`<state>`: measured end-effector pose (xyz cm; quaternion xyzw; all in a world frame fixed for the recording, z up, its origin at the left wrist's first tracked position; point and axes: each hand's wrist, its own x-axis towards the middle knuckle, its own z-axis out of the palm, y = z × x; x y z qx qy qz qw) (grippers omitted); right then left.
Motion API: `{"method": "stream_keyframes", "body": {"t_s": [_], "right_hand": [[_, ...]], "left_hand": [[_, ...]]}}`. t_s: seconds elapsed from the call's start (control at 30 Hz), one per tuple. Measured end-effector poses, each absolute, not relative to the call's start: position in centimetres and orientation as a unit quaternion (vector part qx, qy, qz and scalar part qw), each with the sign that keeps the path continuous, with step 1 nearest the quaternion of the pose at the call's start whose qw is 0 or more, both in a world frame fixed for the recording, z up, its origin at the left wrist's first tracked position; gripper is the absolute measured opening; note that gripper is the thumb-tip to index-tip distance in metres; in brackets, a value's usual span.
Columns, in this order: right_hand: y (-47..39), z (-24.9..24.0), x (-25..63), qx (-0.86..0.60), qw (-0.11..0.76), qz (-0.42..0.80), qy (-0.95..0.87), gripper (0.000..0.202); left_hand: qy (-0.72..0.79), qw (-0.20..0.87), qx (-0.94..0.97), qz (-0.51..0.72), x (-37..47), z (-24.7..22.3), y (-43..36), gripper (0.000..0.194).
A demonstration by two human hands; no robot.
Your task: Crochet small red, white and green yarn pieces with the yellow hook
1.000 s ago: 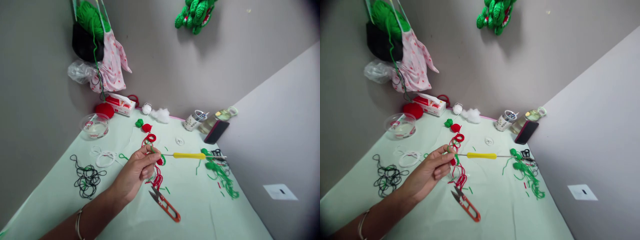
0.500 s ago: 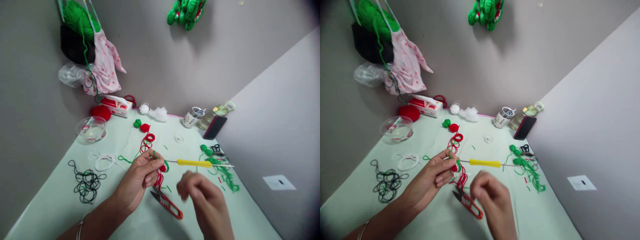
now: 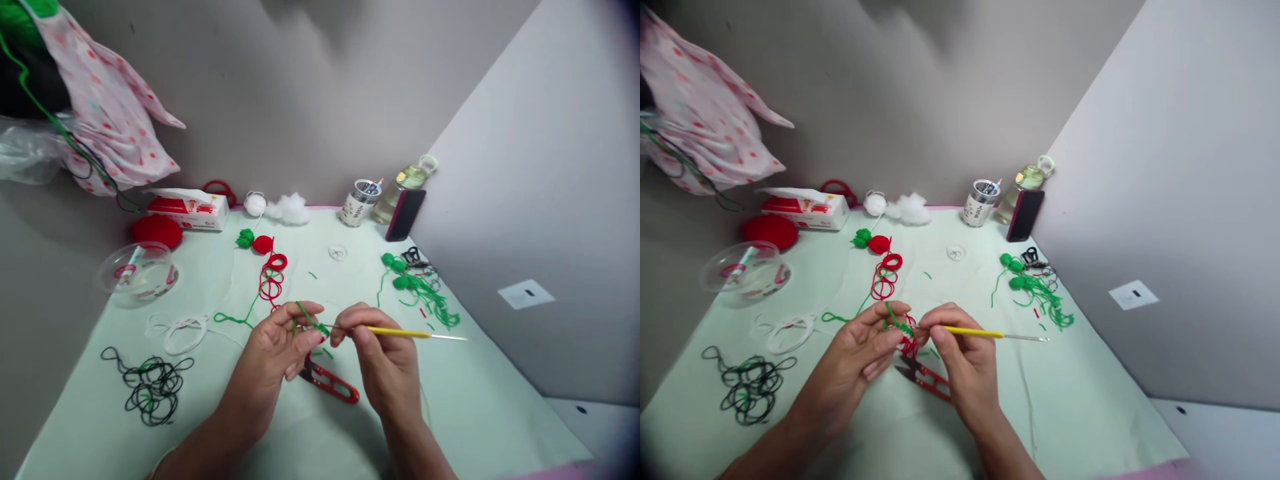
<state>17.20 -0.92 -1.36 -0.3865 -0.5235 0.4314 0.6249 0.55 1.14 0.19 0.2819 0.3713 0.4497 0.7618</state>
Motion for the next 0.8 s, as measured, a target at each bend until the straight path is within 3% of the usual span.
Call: {"method": "stream_keyframes", "body": {"t_s": [0.17,0.37,0.5,0.67,0.8], "right_hand": [[-1.3,-1.0,16.8,-0.398,0.615,0.383,-0.562,0.019],[-1.9,-1.0,16.0,-0.451,0.574,0.121,-0.672,0.027],[-2.2,-1.7,15.8,-0.454,0.531,0.022,-0.715,0.036],[-2.3,-2.0,15.5,-0.427,0.576,0.035,-0.696,0.040],[-2.1,-1.7,15.5,-0.407,0.628,0.186,-0.637,0.030]], "left_hand": [[0.398,0.740,0.275,0.467,0.7,-0.1,1.1,0.021],[0.405,0.731,0.268,0.479,0.9,-0.3,0.9,0.018],[0.386,0.740,0.262,0.484,1.0,0.1,0.7,0.029],[0.360,0.764,0.248,0.475,1.0,0.5,0.5,0.054],[0.353,0.774,0.262,0.456,0.8,0.6,0.6,0.061]]}}
